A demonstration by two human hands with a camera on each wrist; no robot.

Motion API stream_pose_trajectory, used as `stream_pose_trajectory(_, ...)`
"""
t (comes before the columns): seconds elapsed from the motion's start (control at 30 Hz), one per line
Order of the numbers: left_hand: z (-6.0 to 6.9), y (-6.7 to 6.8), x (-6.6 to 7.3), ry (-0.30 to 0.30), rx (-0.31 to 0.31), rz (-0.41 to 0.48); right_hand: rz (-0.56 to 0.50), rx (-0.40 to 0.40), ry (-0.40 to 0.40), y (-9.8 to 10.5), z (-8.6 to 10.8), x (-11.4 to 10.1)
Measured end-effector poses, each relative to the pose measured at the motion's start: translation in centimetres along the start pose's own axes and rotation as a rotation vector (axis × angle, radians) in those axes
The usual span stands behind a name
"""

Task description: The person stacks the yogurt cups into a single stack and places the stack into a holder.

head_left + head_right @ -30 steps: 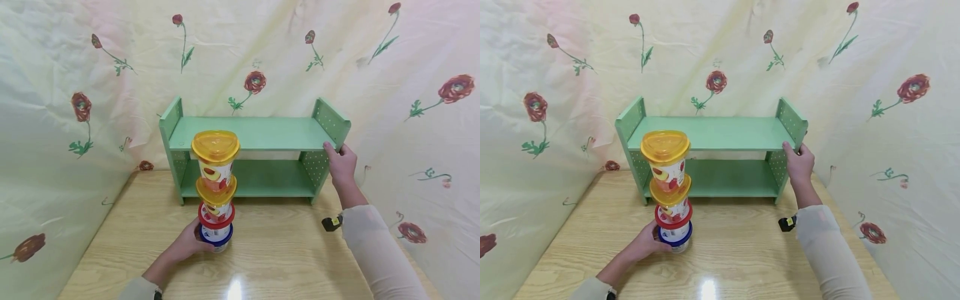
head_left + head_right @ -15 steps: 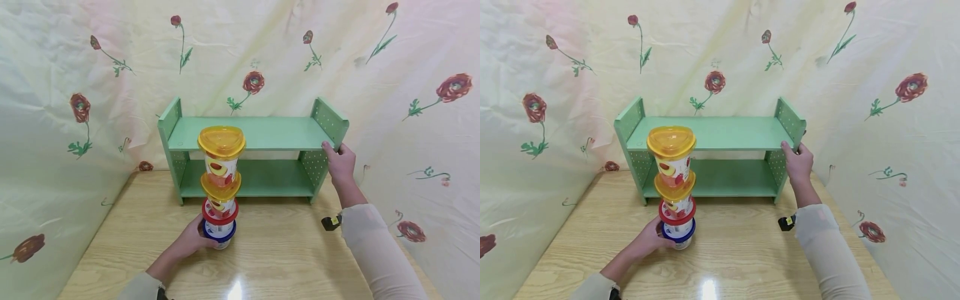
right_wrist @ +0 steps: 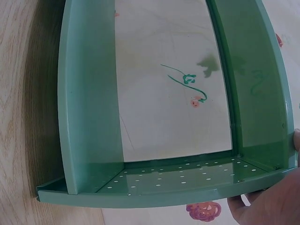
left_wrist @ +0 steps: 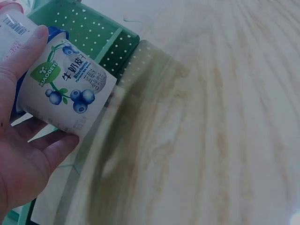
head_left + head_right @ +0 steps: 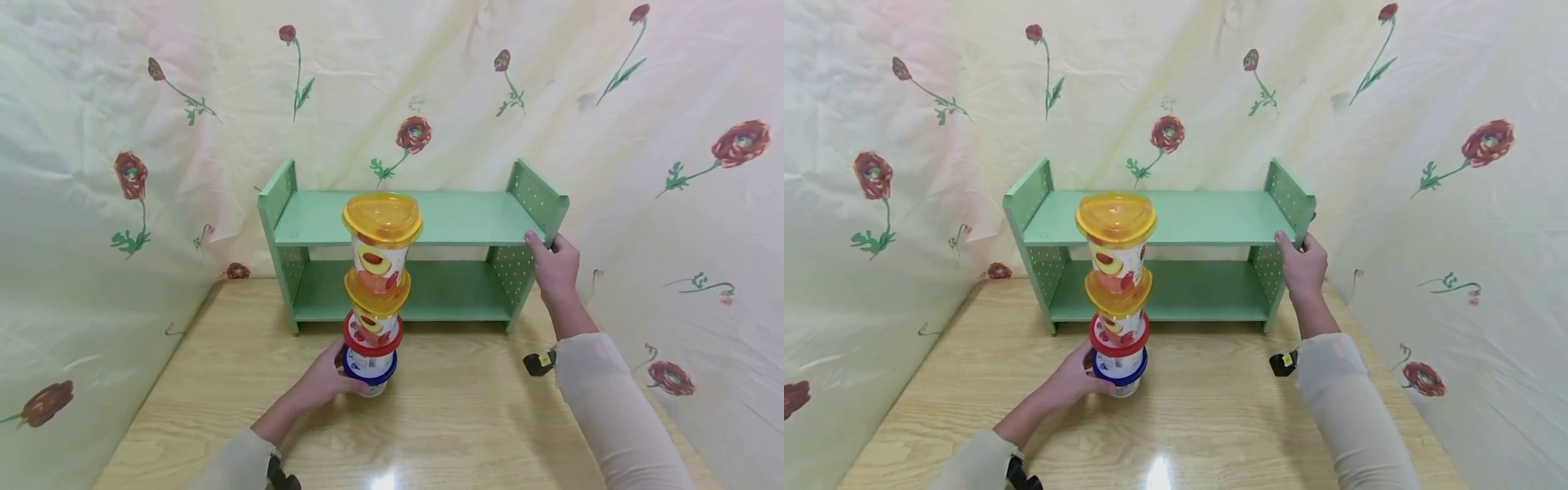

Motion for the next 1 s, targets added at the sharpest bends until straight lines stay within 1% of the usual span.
stream_pose_trajectory(0.2, -0.9, -0.4, 1.3, 0.009, 0.001, -0.035, -0.007, 0.007, -0.005, 0.0, -0.1, 0.1)
stream_pose_trajectory(0.3, -1.4, -0.6, 2.2, -0.008, -0.004, -0.049, -0.018, 0.011, -0.004, -0.1, -0.1, 0.1)
stream_pose_trajectory(0.5, -2.3, -1.2, 3.9, -0.067, -0.027, -0.054, -0.028, 0.017, 0.005, -0.1, -0.1, 0.1)
stream_pose_trajectory(0.6, -2.8, -1.5, 4.6, -0.087, -0.026, -0.057, -0.026, 0.012, 0.009, -0.1, -0.1, 0.1)
stream_pose_trajectory(0.8, -3.4, -2.0, 6.1, -0.101, -0.032, -0.062, -0.021, 0.012, 0.012, -0.1, 0.0, 0.2)
stream_pose_trajectory(1.0, -3.9, -2.0, 7.4, -0.116, -0.034, -0.068, -0.026, 0.02, 0.012, -0.1, -0.1, 0.2)
Point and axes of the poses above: each hand's wrist, its own z-axis away from the middle knuckle, its own y-axis out of the back of the hand, x = y × z, the point moved 3 cm from there along -z, towards the middle knuckle, and after that the axes turned 10 degrees about z, right-handed, at the moved point
